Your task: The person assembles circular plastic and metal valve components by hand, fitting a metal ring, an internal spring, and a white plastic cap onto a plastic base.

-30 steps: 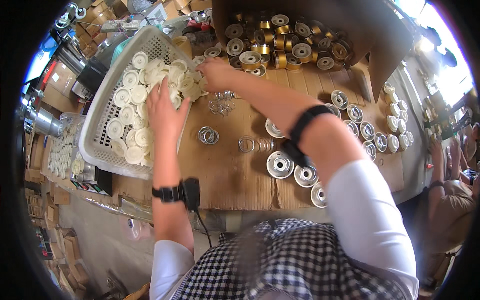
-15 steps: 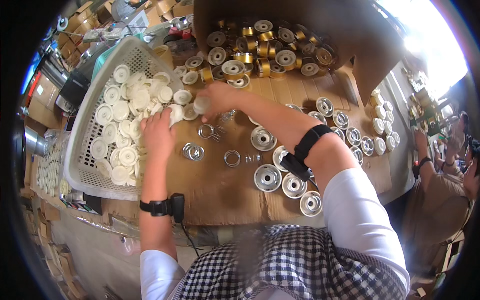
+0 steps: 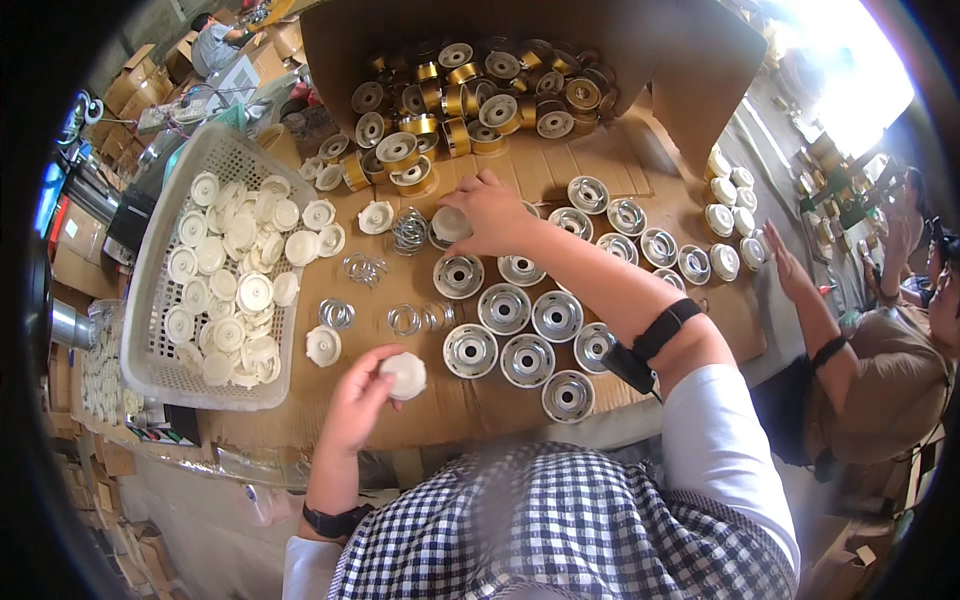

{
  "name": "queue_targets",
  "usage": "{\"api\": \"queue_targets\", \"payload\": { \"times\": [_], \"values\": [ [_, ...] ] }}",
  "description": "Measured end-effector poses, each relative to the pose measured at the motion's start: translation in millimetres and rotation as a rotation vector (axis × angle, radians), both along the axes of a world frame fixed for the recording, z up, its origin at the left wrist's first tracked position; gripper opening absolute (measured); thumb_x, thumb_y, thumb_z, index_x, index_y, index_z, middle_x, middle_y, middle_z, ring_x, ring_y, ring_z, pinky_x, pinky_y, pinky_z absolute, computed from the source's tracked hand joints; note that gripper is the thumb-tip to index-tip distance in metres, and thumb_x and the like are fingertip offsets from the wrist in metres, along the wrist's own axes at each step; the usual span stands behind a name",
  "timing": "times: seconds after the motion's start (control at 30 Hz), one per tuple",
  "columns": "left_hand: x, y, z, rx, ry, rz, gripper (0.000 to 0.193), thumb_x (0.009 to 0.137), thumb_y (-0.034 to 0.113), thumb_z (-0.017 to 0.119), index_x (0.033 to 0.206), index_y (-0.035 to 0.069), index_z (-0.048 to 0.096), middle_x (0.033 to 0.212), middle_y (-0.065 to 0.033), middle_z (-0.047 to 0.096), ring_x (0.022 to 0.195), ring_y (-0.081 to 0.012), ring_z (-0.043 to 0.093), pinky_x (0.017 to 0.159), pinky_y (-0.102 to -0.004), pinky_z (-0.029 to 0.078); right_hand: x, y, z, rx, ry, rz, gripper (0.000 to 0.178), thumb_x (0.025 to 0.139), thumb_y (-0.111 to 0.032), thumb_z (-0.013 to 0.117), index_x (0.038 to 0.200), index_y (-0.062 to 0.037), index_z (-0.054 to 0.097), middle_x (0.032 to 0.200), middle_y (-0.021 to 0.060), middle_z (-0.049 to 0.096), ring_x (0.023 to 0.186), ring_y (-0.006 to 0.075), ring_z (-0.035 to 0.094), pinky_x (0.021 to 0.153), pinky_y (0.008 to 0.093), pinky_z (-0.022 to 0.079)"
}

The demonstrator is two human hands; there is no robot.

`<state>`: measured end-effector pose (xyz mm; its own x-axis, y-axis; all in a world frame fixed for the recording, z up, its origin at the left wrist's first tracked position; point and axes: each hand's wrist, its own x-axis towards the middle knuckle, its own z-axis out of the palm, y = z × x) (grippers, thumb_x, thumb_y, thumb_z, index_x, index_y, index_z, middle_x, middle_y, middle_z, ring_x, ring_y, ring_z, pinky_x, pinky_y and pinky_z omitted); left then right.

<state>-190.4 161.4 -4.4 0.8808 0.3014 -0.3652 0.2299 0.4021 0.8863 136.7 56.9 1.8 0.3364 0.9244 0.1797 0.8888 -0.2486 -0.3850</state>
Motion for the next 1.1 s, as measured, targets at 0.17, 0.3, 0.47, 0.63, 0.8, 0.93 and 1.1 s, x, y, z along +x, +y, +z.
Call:
{"api": "queue_targets", "payload": {
  "times": [0.17, 0.3, 0.47, 0.63, 0.8, 0.93, 1.1],
  "values": [
    [-4, -17, 1, 1.402, 0.003, -0.100, 0.048, 0.081, 0.017, 0.081, 0.126, 0.009, 0.065, 0.130, -0.0104, 0.061, 0.108, -0.0292, 0.064, 0.089, -0.0408, 0.054, -17, 5, 6, 0.261, -0.096, -0.022, 0.072, 0.067, -0.040, 0.090, 0.127, -0.0076, 0.067, 0.125, 0.0134, 0.065, 0.121, 0.0350, 0.052, 0.104, 0.0447, 0.044],
    [-3, -22, -15, 1.399, -0.016, -0.072, 0.051, 0.078, 0.019, 0.082, 0.125, 0.007, 0.065, 0.127, -0.0089, 0.062, 0.112, -0.0327, 0.059, 0.096, -0.0442, 0.050, -73, 57, 17, 0.319, 0.037, 0.379, 0.055, 0.072, -0.026, 0.086, 0.120, -0.0073, 0.069, 0.119, 0.0131, 0.066, 0.114, 0.0344, 0.060, 0.099, 0.0447, 0.049],
    [2, -31, -20, 1.406, -0.080, -0.140, 0.055, 0.072, 0.017, 0.084, 0.122, 0.005, 0.065, 0.124, -0.0092, 0.062, 0.113, -0.0325, 0.057, 0.096, -0.0434, 0.050, -141, 126, -4, 0.238, -0.111, 0.734, 0.056, 0.070, -0.025, 0.084, 0.122, -0.0125, 0.070, 0.118, 0.0081, 0.067, 0.112, 0.0311, 0.061, 0.101, 0.0427, 0.046],
    [-26, -25, -19, 1.349, -0.123, -0.162, 0.053, 0.071, 0.009, 0.084, 0.121, 0.004, 0.067, 0.125, -0.0115, 0.064, 0.112, -0.0348, 0.061, 0.097, -0.0428, 0.051, -178, 141, -31, -0.005, -0.202, 0.768, 0.042, 0.068, -0.020, 0.082, 0.107, -0.0143, 0.069, 0.108, 0.0086, 0.065, 0.110, 0.0292, 0.063, 0.098, 0.0418, 0.046],
    [-37, -16, -7, 1.169, -0.129, -0.043, 0.052, 0.076, 0.002, 0.081, 0.125, 0.002, 0.066, 0.128, -0.0130, 0.064, 0.117, -0.0293, 0.063, 0.099, -0.0402, 0.052, -142, 34, 40, 0.196, 0.529, 0.446, 0.063, 0.074, -0.007, 0.077, 0.133, -0.0085, 0.053, 0.124, 0.0131, 0.060, 0.116, 0.0357, 0.061, 0.092, 0.0459, 0.053],
    [22, -29, 15, 0.828, -0.274, 0.009, 0.050, 0.081, -0.001, 0.077, 0.130, 0.000, 0.064, 0.132, -0.0148, 0.062, 0.120, -0.0260, 0.062, 0.100, -0.0367, 0.050, -62, -118, 84, 0.507, 0.380, -0.109, 0.062, 0.072, -0.014, 0.087, 0.128, -0.0085, 0.062, 0.123, 0.0096, 0.063, 0.114, 0.0249, 0.063, 0.091, 0.0398, 0.057],
    [154, -79, 48, 1.020, -0.642, -0.261, 0.049, 0.081, 0.007, 0.081, 0.126, 0.002, 0.065, 0.126, -0.0158, 0.067, 0.117, -0.0329, 0.064, 0.098, -0.0396, 0.052, 27, -308, 16, 0.747, -0.011, -0.900, 0.049, 0.076, -0.027, 0.090, 0.108, -0.0014, 0.063, 0.093, 0.0115, 0.071, 0.088, 0.0210, 0.070, 0.079, 0.0331, 0.054]
  ]
}}
